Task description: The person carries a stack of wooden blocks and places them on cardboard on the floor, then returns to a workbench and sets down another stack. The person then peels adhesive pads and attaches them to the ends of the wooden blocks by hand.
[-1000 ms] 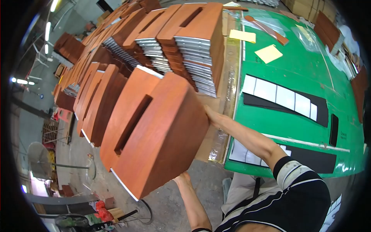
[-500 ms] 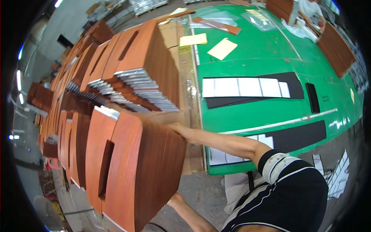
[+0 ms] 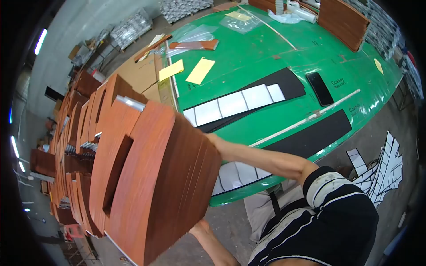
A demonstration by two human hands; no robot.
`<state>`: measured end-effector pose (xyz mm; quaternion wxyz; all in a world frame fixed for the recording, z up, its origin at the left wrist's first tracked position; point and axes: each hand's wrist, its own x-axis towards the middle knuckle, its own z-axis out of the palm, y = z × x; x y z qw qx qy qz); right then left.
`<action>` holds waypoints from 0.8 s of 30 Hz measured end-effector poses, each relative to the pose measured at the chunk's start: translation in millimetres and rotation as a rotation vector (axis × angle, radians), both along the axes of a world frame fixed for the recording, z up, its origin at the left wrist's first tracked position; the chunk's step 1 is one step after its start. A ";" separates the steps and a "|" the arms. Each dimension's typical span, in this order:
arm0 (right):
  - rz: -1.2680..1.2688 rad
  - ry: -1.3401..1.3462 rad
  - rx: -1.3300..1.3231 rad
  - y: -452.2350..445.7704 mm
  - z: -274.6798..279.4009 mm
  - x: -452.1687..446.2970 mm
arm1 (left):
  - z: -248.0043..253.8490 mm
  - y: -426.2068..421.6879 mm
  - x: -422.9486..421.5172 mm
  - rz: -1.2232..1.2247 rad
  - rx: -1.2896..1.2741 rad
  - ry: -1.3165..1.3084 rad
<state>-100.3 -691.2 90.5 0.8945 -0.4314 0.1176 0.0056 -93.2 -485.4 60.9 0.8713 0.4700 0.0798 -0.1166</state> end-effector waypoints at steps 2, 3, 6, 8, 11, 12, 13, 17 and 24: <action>-0.060 0.025 -0.051 -33.8 2.4 -15.4 | 4.4 -14.3 -6.2 -0.031 0.010 -0.006; -0.110 0.055 -0.113 -51.9 3.7 -22.8 | 6.2 -23.4 -8.5 -0.047 0.012 -0.008; -0.250 0.052 -0.131 -102.5 20.9 -46.7 | 17.9 -73.5 -4.0 -0.133 0.036 0.004; -0.333 0.066 -0.105 -139.8 23.0 -54.0 | 26.1 -120.7 3.7 -0.185 0.088 -0.002; -0.527 0.017 -0.131 -195.9 16.9 -53.5 | 27.7 -186.5 23.0 -0.297 0.064 -0.067; -0.561 -0.001 -0.154 -218.5 6.8 -50.4 | 27.4 -209.1 31.2 -0.302 0.067 -0.067; -0.565 0.002 -0.151 -235.5 9.6 -51.2 | 26.4 -231.5 39.8 -0.339 0.051 -0.091; -0.671 0.051 -0.102 -290.0 19.7 -53.1 | 14.7 -306.4 71.5 -0.505 0.026 -0.248; -0.817 0.045 -0.114 -352.7 -20.9 -36.3 | -1.5 -385.1 97.6 -0.517 0.095 -0.130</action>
